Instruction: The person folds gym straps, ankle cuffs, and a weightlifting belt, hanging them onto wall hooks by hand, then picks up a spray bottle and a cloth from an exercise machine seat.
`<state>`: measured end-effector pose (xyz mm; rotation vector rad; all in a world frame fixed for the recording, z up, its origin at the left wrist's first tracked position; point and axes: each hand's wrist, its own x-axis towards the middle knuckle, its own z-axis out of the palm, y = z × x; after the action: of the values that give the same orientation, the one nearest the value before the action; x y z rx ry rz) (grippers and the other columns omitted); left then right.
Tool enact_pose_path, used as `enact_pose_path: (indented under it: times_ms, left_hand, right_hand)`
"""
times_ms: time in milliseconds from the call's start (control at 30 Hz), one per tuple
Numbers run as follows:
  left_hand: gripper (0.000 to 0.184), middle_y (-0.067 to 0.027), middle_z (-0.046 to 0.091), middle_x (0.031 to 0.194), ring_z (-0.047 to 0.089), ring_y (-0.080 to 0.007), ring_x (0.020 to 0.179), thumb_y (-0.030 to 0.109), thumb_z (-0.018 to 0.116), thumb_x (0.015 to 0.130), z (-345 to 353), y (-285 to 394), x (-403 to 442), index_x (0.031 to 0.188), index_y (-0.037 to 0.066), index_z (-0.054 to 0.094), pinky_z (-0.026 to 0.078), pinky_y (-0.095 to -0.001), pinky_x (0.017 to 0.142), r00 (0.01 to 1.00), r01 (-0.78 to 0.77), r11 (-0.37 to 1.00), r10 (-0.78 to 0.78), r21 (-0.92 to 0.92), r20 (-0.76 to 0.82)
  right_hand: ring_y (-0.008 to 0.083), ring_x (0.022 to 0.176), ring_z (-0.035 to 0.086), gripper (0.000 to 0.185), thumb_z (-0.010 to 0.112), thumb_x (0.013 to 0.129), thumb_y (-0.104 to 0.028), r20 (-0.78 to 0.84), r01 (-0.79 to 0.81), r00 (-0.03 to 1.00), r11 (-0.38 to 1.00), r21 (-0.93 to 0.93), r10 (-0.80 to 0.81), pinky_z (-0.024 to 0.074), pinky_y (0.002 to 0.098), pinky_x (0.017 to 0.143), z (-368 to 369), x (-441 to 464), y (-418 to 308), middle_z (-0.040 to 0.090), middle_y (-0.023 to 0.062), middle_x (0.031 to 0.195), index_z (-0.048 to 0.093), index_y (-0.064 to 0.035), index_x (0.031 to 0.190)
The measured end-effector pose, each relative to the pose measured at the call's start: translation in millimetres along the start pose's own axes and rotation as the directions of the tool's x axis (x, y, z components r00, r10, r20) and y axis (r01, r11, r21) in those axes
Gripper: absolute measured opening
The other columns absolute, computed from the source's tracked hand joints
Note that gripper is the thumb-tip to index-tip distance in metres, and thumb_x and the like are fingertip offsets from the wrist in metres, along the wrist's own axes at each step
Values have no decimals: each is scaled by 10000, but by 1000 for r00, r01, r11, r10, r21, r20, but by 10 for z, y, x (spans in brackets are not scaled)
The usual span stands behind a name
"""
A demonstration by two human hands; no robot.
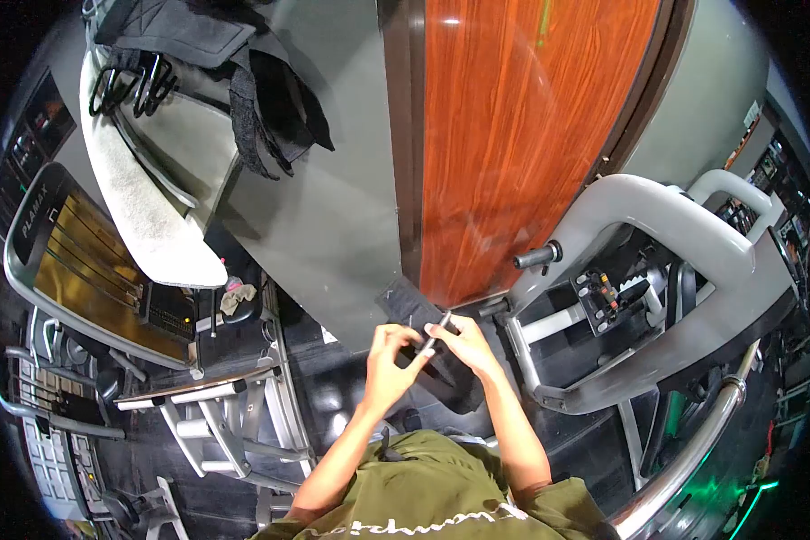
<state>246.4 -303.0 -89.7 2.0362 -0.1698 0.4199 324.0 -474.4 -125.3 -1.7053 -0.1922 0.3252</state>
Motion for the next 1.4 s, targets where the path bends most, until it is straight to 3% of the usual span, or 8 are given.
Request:
enact_pose_path:
  times_ms: [100, 233, 633, 767, 967, 1133, 1300, 1400]
  left_hand:
    - [495, -24, 521, 1007, 506, -91, 807, 225, 813, 840, 104, -309, -114, 1179, 84, 482, 444, -256, 739, 882, 256, 905, -363, -341, -302]
    - [244, 32, 576, 921, 505, -62, 829, 274, 693, 952, -94, -224, 49, 973, 40, 625, 430, -249, 753, 857, 501, 756, -501, -422, 119]
    - [384, -7, 648, 1142, 566, -110, 1043, 208, 684, 956, -692, 161, 567, 1279, 16, 608, 422, -273, 952, 847, 69, 844, -332, -533, -416]
    - [213, 60, 614, 907, 504, -12, 693, 194, 682, 955, -930, 163, 695, 1122, 67, 651, 391, -186, 512, 766, 74, 887, -343, -456, -544]
    - [245, 59, 629, 893, 482, -3, 644, 194, 672, 963, -1117, -67, 694, 1170, 63, 658, 382, -182, 490, 721, 63, 911, -324, -407, -613]
    - [387, -30, 631, 1183, 582, -146, 1056, 206, 673, 947, -991, -129, 561, 1291, 51, 588, 479, -330, 913, 683, -47, 726, -478, -686, -552]
    - [504, -63, 595, 1276, 546, -234, 1216, 312, 696, 910, -823, -258, 291, 1322, 62, 550, 423, -410, 1061, 685, -26, 360, -673, -933, -279]
    - [459, -90, 643, 1124, 646, -207, 911, 296, 695, 916, -638, -192, 76, 1282, 47, 574, 543, -356, 707, 764, 226, 287, -645, -931, -14]
  right_hand:
    - [80, 594, 483, 303, 750, 846, -340, -36, 95, 995, 993, -67, -97, 390, 311, 550, 146, 3, -107, 591, 40, 614, 704, -42, 815]
    - [148, 625, 603, 284, 739, 831, -291, -50, 92, 993, 970, -226, -106, 461, 341, 609, 252, -22, -393, 668, 130, 679, 708, -9, 831]
    - [151, 638, 633, 248, 710, 810, -261, -20, 132, 990, 965, -229, -140, 487, 371, 635, 296, -65, -506, 677, 144, 691, 723, -24, 885]
    - [261, 759, 626, 289, 734, 788, -297, -62, 130, 987, 954, -269, -152, 496, 379, 741, 203, -158, -428, 679, 127, 781, 700, -15, 837]
    - [310, 991, 581, 325, 754, 751, -357, -102, 35, 989, 855, -517, -103, 477, 419, 871, 167, -229, -332, 661, 81, 929, 717, -62, 882]
    - [301, 865, 663, 337, 742, 754, -330, -118, -75, 992, 924, -375, 33, 511, 399, 809, 172, -152, -146, 715, 117, 887, 745, -82, 982]
    - [194, 864, 695, 378, 721, 775, -274, -85, -28, 996, 989, -146, 16, 520, 338, 811, 207, -101, -242, 742, 105, 903, 739, -64, 1089]
    - [184, 885, 693, 372, 717, 780, -244, -8, 70, 997, 993, -92, -71, 520, 331, 819, 307, -57, -346, 745, 105, 945, 730, -31, 1085]
